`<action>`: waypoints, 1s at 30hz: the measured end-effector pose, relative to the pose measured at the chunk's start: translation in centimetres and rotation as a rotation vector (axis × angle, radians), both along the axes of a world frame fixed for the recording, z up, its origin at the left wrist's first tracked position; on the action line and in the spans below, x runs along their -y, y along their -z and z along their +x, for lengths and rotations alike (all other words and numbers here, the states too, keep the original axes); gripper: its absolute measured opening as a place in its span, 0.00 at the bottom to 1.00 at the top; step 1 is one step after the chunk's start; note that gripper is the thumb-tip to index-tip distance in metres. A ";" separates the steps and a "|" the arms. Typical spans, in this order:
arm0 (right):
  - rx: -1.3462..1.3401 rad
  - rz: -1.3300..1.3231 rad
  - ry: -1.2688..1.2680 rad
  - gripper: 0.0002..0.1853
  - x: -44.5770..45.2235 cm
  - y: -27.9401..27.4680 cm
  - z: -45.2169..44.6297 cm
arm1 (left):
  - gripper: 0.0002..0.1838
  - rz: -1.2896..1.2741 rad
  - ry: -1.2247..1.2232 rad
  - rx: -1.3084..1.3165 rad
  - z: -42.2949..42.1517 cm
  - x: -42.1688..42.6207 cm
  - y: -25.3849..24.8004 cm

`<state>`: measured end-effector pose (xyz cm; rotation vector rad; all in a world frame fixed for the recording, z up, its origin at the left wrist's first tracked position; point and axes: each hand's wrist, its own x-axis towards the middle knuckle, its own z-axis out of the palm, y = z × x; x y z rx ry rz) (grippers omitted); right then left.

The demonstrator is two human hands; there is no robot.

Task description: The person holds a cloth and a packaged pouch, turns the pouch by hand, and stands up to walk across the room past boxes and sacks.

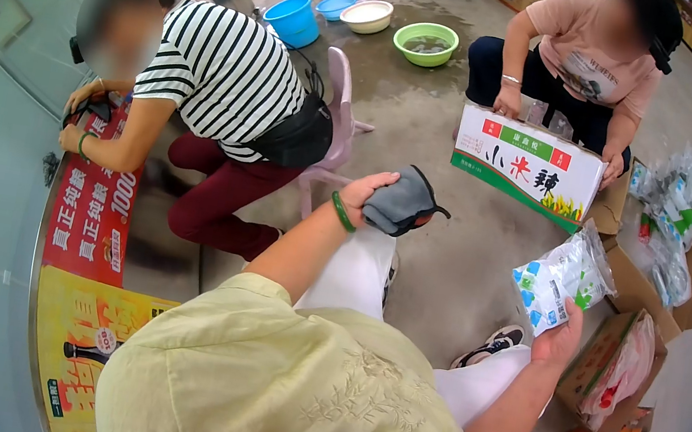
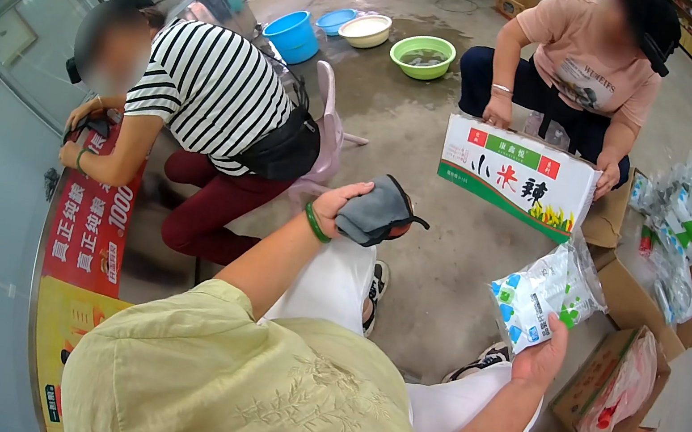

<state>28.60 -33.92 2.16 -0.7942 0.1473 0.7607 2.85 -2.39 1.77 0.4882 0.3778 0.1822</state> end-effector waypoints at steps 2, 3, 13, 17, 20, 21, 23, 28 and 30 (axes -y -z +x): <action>0.005 0.003 0.002 0.25 0.0 0.2 0.0 | 0.24 0.010 -0.055 -0.037 0.1 0.3 -0.3; 0.005 0.001 0.004 0.25 0.1 0.3 0.1 | 0.24 0.008 -0.053 -0.038 0.1 0.3 -0.4; -0.001 -0.003 0.011 0.25 0.0 0.1 0.0 | 0.24 -0.017 -0.024 -0.012 -0.3 0.7 -1.7; 0.007 -0.007 0.012 0.25 0.1 0.3 0.2 | 0.25 0.008 -0.050 -0.064 -0.1 0.5 -1.2; 0.009 0.001 0.004 0.25 0.1 0.5 0.3 | 0.24 0.017 -0.032 -0.048 -0.1 0.4 -1.0; 0.008 0.001 0.006 0.25 0.1 0.6 0.3 | 0.24 0.017 -0.029 -0.049 -0.1 0.3 -0.8; 0.015 0.020 -0.013 0.25 0.2 0.6 0.4 | 0.23 0.010 -0.039 -0.073 -0.1 -0.1 -0.2; 0.020 0.009 -0.004 0.24 0.0 0.4 0.4 | 0.24 0.012 -0.029 -0.077 -0.3 -0.6 0.5; 0.025 0.005 -0.002 0.23 0.0 0.5 0.4 | 0.24 0.022 -0.026 -0.077 -0.2 -0.7 0.6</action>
